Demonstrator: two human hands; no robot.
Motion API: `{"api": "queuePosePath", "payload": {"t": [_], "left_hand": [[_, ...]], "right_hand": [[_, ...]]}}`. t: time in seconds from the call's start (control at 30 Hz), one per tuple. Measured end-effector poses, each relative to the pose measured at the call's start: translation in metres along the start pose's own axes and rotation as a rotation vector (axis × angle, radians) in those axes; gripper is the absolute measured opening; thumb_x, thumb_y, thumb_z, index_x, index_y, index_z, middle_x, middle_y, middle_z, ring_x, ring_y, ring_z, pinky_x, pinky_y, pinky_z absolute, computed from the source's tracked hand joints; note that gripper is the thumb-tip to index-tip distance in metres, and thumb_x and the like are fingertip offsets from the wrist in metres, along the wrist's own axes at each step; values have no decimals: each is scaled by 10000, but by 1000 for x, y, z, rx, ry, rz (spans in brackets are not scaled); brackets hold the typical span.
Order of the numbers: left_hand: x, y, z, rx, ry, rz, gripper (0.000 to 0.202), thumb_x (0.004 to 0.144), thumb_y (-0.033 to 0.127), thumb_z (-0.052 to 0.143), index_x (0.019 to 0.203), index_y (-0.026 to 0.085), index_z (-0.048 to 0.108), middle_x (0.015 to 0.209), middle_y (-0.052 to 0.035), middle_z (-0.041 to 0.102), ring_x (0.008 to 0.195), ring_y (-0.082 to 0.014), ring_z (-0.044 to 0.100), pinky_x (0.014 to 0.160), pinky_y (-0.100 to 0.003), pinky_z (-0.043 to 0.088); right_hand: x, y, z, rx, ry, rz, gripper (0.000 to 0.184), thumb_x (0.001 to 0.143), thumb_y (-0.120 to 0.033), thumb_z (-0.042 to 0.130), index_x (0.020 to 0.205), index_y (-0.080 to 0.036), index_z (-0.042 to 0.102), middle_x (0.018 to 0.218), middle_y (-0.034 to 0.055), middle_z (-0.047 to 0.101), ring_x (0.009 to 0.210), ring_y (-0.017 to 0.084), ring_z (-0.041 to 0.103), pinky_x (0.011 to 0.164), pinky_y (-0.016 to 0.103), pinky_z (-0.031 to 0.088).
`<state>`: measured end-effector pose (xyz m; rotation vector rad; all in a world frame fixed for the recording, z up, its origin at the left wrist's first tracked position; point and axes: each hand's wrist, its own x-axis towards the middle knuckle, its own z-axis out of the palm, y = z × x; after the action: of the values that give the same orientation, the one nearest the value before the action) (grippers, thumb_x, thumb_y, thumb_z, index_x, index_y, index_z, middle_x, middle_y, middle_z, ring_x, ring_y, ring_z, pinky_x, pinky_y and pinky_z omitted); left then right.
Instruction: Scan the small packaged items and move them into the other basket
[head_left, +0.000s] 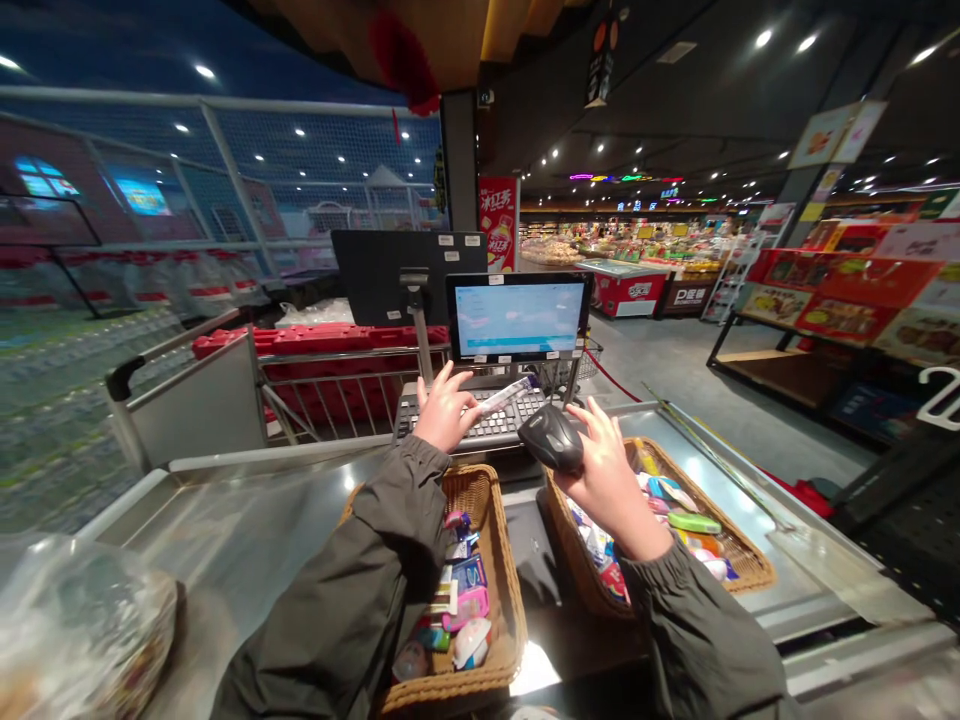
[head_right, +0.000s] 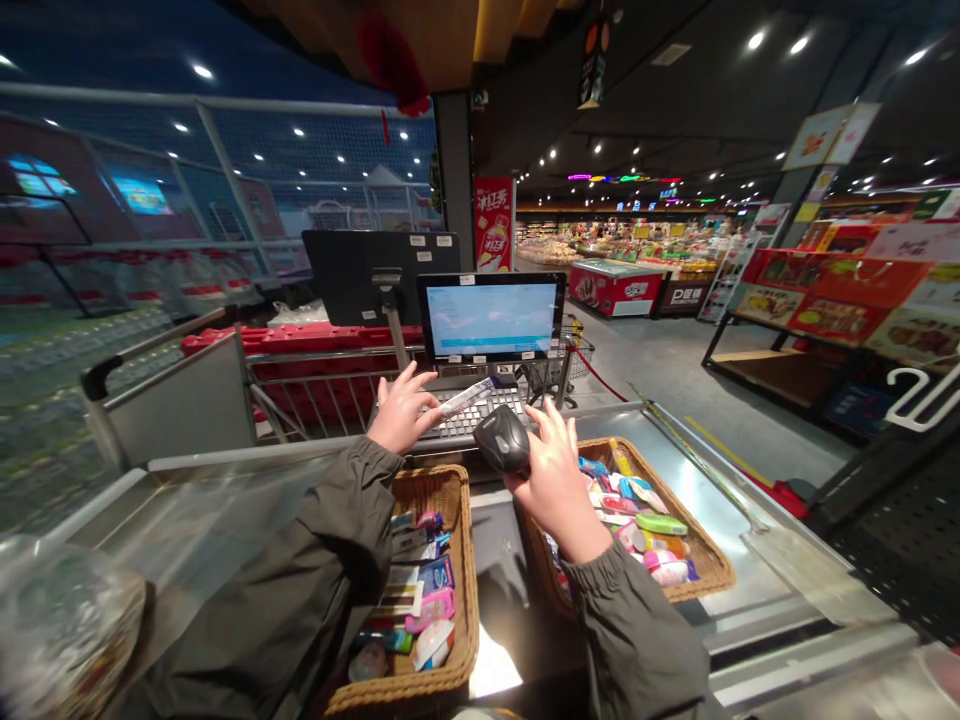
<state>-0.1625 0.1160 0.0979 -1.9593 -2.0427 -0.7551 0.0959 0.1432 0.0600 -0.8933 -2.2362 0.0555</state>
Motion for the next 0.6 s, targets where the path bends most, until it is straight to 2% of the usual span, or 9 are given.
{"api": "queuePosePath", "payload": {"t": [0.2, 0.3, 0.6], "left_hand": [[-16, -16, -1, 19, 5, -11, 171, 873, 271, 607, 729, 221, 683, 1412, -42, 560, 1466, -314, 262, 1131, -719, 81], [-25, -26, -1, 25, -4, -32, 175, 871, 271, 603, 725, 220, 685, 1409, -44, 563, 1463, -317, 267, 1132, -714, 79], [-62, -54, -2, 54, -102, -103, 139, 853, 269, 631, 740, 223, 698, 1413, -42, 560, 1459, -324, 272, 1130, -716, 73]], "right_hand": [[0, -2, 9, 13, -36, -19, 497, 711, -196, 591, 1207, -170, 586, 1435, 179, 457, 1464, 418, 202, 1109, 725, 211], [0, -4, 15, 29, -48, -33, 467, 699, -195, 596, 1165, -178, 602, 1441, 174, 450, 1465, 421, 196, 1106, 728, 206], [2, -32, 31, 64, -92, -38, 394, 704, -172, 572, 1095, -158, 625, 1428, 175, 469, 1466, 407, 209, 1136, 695, 201]]}}
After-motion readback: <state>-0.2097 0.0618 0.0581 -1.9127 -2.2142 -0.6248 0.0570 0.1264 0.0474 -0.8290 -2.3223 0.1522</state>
